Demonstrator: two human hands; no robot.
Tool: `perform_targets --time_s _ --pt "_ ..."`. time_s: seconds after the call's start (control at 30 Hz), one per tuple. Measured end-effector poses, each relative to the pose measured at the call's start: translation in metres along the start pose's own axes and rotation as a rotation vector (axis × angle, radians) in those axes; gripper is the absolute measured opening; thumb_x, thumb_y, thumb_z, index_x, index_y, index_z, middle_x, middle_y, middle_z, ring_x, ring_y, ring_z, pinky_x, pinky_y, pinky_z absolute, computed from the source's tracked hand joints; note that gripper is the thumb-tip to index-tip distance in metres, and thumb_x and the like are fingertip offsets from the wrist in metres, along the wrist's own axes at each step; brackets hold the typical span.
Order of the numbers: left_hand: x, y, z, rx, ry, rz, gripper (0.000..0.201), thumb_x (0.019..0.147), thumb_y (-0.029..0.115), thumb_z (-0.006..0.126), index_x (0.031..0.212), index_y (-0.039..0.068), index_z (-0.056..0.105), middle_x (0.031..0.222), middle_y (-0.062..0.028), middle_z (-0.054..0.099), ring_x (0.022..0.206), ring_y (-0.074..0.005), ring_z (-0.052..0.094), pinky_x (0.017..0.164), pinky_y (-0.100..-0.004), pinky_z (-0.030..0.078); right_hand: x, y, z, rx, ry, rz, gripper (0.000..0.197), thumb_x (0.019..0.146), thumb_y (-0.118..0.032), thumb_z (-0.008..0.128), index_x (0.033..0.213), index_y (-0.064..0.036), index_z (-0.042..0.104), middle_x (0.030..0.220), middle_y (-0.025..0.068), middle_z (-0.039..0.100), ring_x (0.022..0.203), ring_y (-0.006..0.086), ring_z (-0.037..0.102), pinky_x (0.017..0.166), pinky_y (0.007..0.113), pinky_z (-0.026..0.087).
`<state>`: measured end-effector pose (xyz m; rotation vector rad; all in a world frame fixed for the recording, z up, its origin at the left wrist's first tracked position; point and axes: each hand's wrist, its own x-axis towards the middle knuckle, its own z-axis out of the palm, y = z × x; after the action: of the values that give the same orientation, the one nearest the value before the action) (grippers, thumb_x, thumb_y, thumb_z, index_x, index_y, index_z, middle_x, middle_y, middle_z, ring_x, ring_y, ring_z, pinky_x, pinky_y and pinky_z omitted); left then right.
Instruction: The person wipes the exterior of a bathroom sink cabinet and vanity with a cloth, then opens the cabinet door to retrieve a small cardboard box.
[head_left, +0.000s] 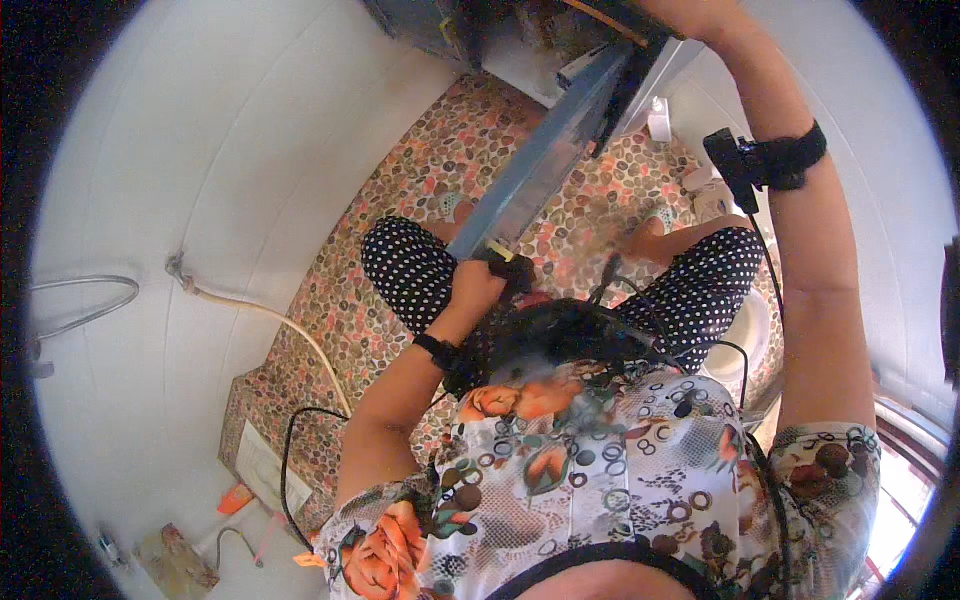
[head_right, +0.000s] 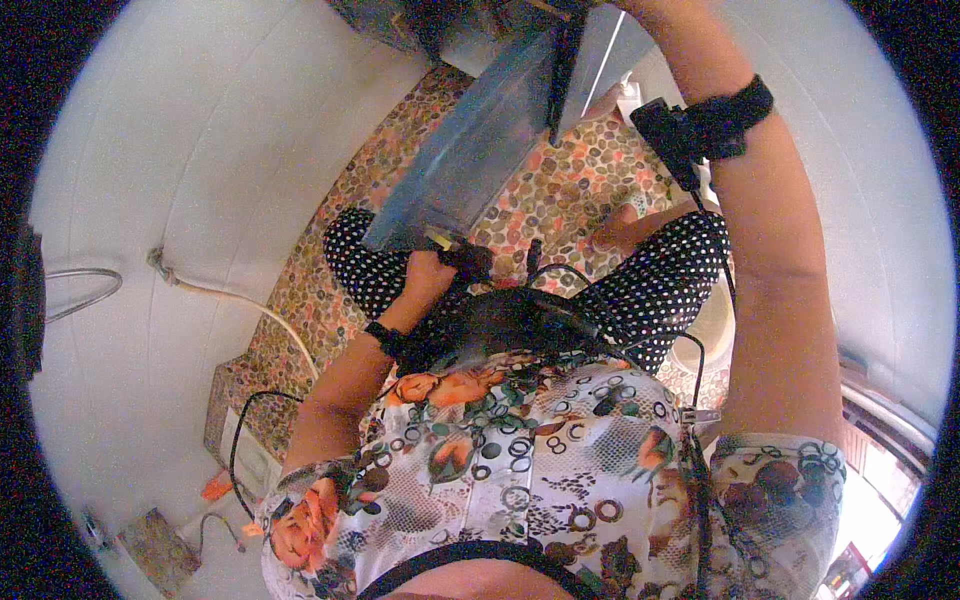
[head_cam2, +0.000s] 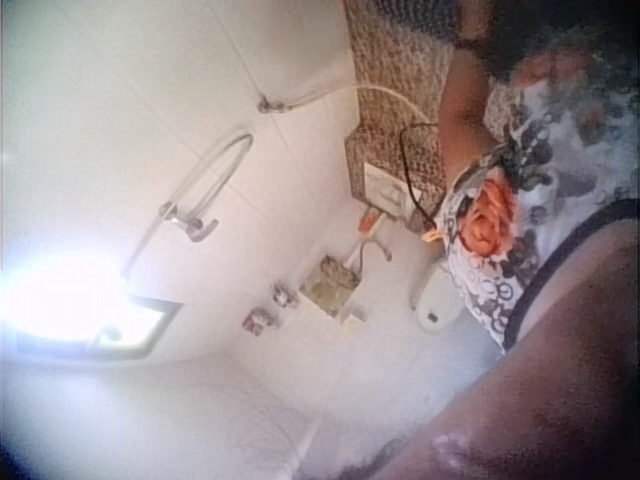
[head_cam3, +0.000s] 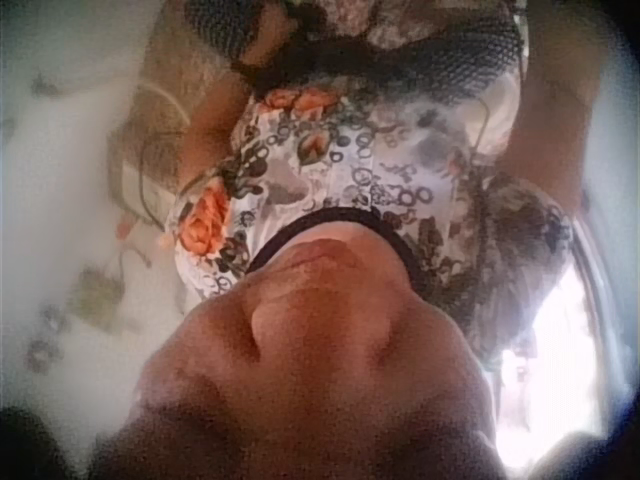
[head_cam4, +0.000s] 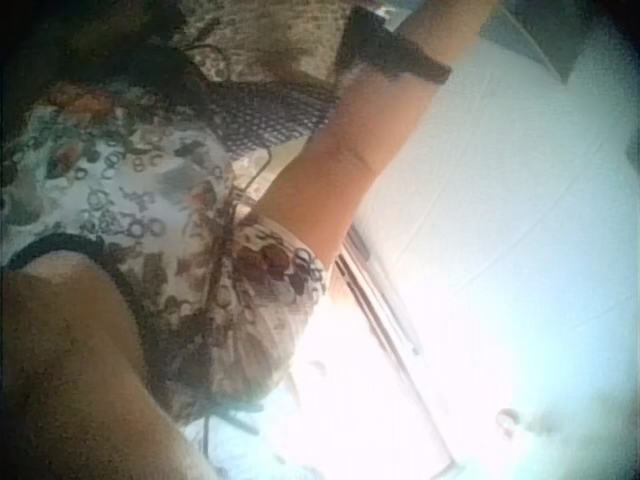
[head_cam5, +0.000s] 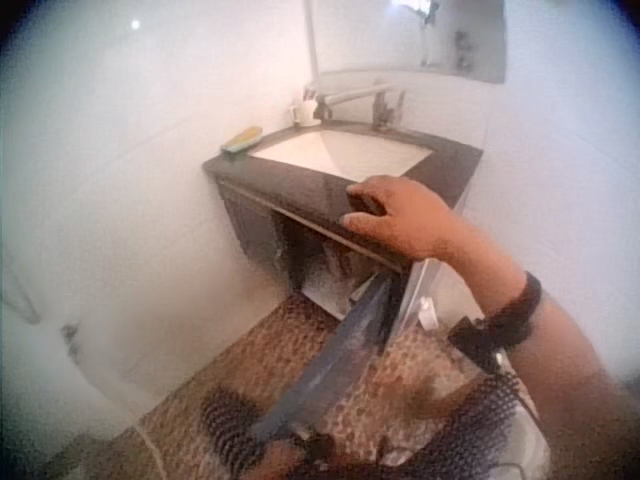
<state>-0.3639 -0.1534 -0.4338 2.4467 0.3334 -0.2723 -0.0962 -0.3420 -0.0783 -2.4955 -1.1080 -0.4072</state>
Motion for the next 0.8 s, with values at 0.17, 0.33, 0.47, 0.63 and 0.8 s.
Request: perform_targets --time_s 0.17,0.33,0.47,0.63,0.8 --pt "-0.015 0.029 -0.038 -0.35 0.0 0.141 0.033 0.069 0.003 0.06 0.102 -0.002 0.065 0.095 -0.0204 0.068 0.093 -0.034 0.066 0.081 -0.0377 0.051 -0.003 0.009 0.001 -0.017 -0.006 -0.033 0.055 0.087 -0.044 0.059 0.121 0.0001 0.059 0.112 0.023 0.062 0.104 0.0393 0.057 0.09 0.043 0.046" --pt "-0.036 0.044 -0.081 -0.474 0.168 0.274 0.054 0.076 -0.002 0.054 0.13 -0.001 0.05 0.12 -0.0155 0.062 0.11 -0.0255 0.059 0.096 -0.0336 0.044 0.003 0.01 0.0 -0.061 -0.016 -0.05 0.054 0.088 -0.043 0.058 0.121 0.0004 0.058 0.114 0.0228 0.061 0.107 0.0391 0.056 0.091 0.043 0.044" --pt "-0.034 0.077 -0.125 -1.058 0.407 0.271 0.047 0.085 -0.001 0.043 0.131 -0.004 0.049 0.122 -0.0086 0.06 0.11 -0.0197 0.057 0.097 -0.0331 0.043 0.004 0.007 0.0 -0.047 0.008 -0.066 0.055 0.089 -0.043 0.057 0.124 0.0004 0.057 0.115 0.0232 0.059 0.108 0.0396 0.055 0.093 0.045 0.044" --pt "0.001 0.088 -0.132 -1.301 0.101 0.493 0.046 0.091 -0.001 0.044 0.136 0.003 0.047 0.121 -0.0059 0.06 0.106 -0.0161 0.058 0.092 -0.0272 0.046 0.009 0.029 0.018 -0.008 0.074 -0.125 0.055 0.087 -0.048 0.059 0.126 -0.009 0.059 0.128 0.0227 0.056 0.12 0.0393 0.051 0.103 0.043 0.039" --pt "0.01 0.066 -0.114 -0.763 -0.204 0.138 0.041 0.087 0.0 0.05 0.128 0.002 0.055 0.106 -0.0117 0.067 0.097 -0.0208 0.062 0.083 -0.0293 0.049 0.009 0.024 0.017 -0.024 0.031 -0.088 0.055 0.088 -0.047 0.059 0.127 -0.0086 0.058 0.132 0.0237 0.053 0.123 0.0393 0.049 0.105 0.042 0.036"
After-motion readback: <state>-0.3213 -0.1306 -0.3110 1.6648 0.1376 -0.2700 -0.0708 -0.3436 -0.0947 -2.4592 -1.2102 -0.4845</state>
